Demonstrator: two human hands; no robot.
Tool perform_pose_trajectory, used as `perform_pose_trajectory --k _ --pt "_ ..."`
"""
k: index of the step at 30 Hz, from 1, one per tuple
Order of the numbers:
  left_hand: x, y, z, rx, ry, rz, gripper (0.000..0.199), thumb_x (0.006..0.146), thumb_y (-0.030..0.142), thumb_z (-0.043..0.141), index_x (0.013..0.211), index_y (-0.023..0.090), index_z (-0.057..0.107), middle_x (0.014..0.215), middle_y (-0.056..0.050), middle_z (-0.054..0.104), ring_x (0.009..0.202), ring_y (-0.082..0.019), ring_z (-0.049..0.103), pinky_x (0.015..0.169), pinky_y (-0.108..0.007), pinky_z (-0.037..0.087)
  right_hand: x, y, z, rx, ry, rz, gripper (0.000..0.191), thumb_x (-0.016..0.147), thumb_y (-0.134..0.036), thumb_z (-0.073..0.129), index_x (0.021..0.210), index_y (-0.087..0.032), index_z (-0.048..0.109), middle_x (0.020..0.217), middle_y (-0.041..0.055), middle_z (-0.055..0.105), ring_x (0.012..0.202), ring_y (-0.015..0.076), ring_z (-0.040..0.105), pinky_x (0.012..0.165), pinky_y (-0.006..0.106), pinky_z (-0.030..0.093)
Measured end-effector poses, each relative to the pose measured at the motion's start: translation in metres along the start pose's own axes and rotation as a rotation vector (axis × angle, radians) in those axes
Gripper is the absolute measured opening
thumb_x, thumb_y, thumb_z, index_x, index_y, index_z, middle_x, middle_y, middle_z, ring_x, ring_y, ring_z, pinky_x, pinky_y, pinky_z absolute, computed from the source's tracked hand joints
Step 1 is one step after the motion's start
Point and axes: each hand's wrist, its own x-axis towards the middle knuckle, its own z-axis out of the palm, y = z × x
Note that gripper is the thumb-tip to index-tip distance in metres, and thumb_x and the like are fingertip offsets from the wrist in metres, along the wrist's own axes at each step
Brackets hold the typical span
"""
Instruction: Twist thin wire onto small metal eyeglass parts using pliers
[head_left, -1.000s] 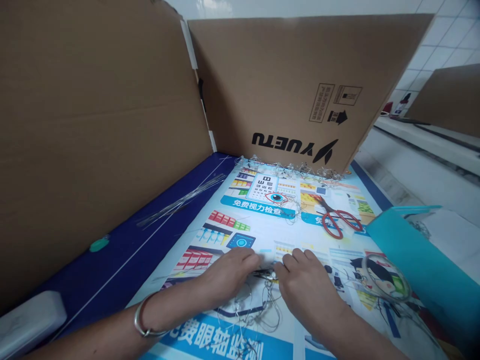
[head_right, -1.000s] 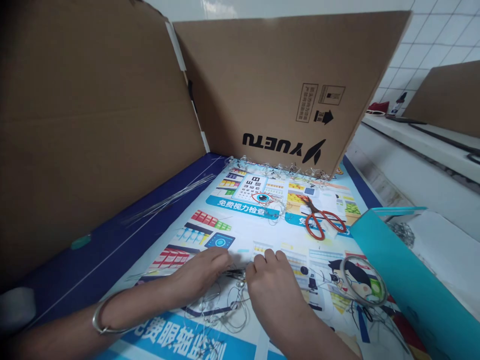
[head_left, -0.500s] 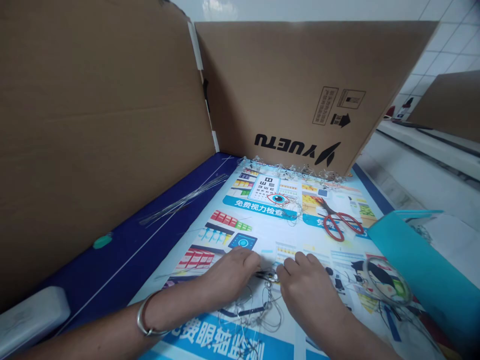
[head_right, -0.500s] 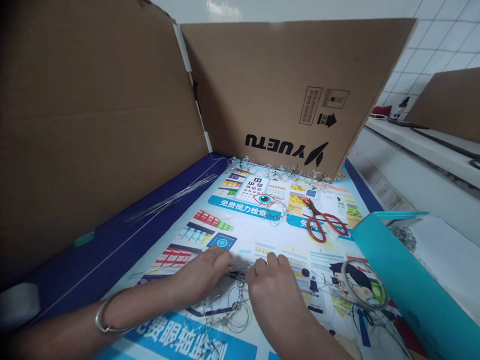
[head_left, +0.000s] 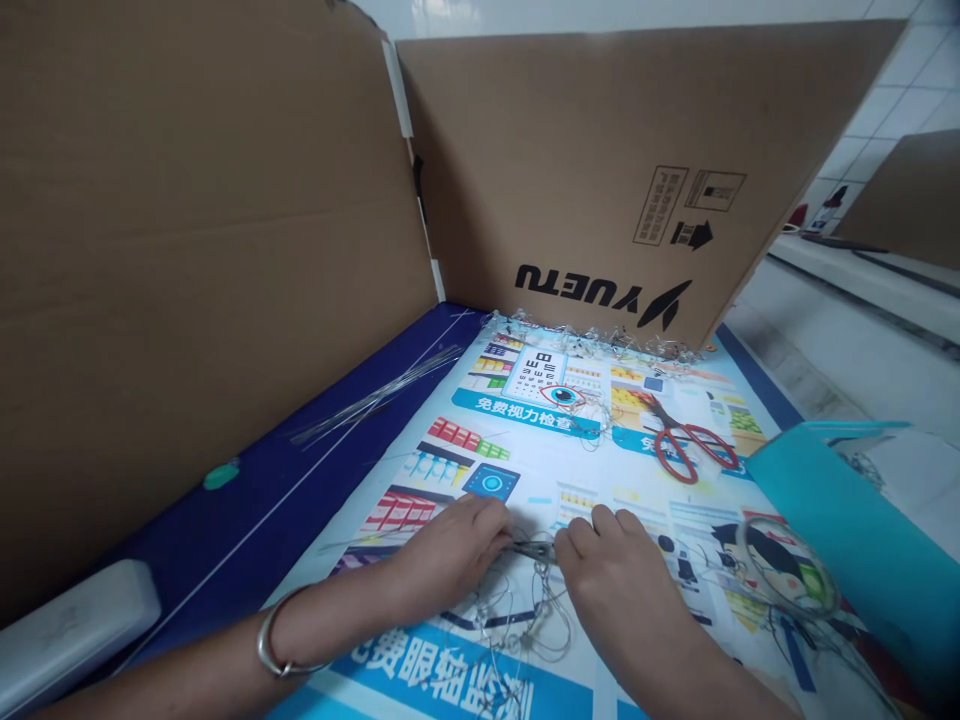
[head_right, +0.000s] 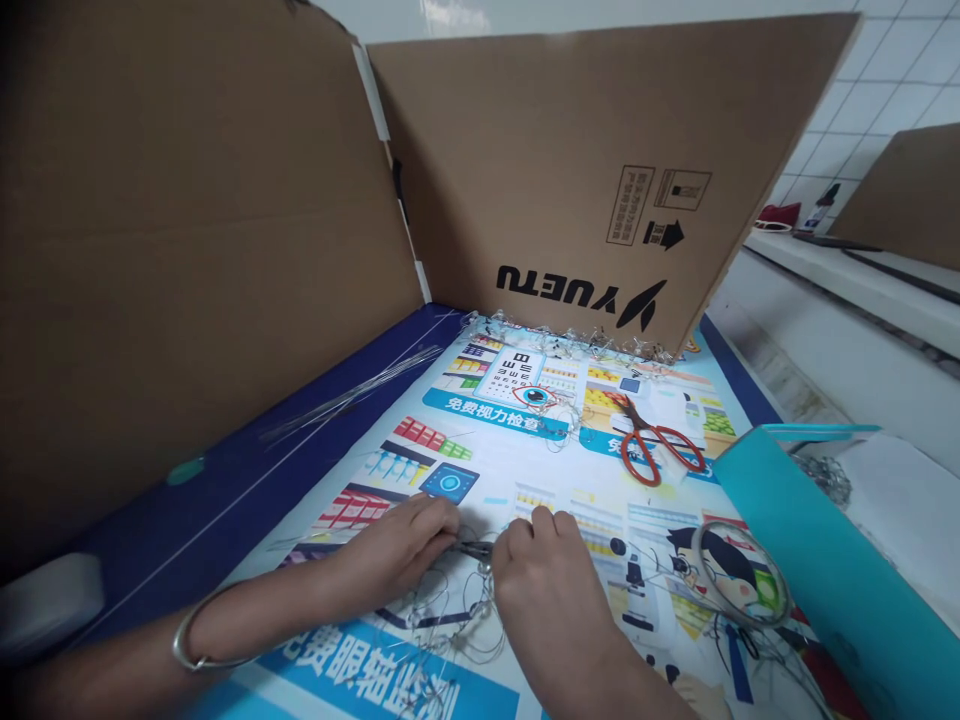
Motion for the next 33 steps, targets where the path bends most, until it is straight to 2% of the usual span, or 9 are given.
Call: perform_pose_trajectory --k 9,14,22,33 --pt "0.001 -0.008 -0.010 -0.190 0.019 0.014 0.009 0.085 0.012 0.039 0.083 0.018 0.046 0.082 -0.001 0.055 0.074 -0.014 0.047 0.066 -0.025 0.036 0.004 0.000 -0.004 0.005 -0.018 0.001 0.010 0.070 -0.015 0.063 0.078 -0.018 0.056 0.071 0.0033 0.052 0.071 0.0202 0.041 0.062 0.035 0.024" --pt "0.003 -0.011 -0.012 -0.154 0.001 0.042 0.010 0.085 0.013 0.038 0.082 0.018 0.046 0.078 -0.001 0.054 0.072 -0.014 0.048 0.064 -0.024 0.036 0.009 -0.002 -0.002 -0.004 -0.011 -0.018 0.013 0.070 -0.017 0.064 0.081 -0.018 0.057 0.072 0.0029 0.051 0.072 0.0201 0.041 0.062 0.035 0.024" --pt "-0.001 -0.012 -0.018 -0.135 -0.021 0.009 0.015 0.090 0.023 0.033 0.083 0.017 0.045 0.080 -0.003 0.054 0.072 -0.015 0.048 0.064 -0.026 0.037 0.011 -0.004 -0.005 0.005 -0.045 -0.021 0.014 0.070 -0.018 0.065 0.080 -0.019 0.055 0.072 0.0014 0.051 0.070 0.0190 0.040 0.063 0.034 0.023" --pt "-0.001 -0.016 -0.016 -0.117 0.003 0.084 0.012 0.090 0.021 0.034 0.083 0.017 0.044 0.078 -0.003 0.054 0.073 -0.016 0.049 0.065 -0.027 0.037 0.013 -0.007 0.001 0.055 -0.030 -0.005 0.006 0.074 -0.017 0.059 0.077 -0.020 0.055 0.070 0.0017 0.052 0.071 0.0185 0.041 0.064 0.034 0.023"
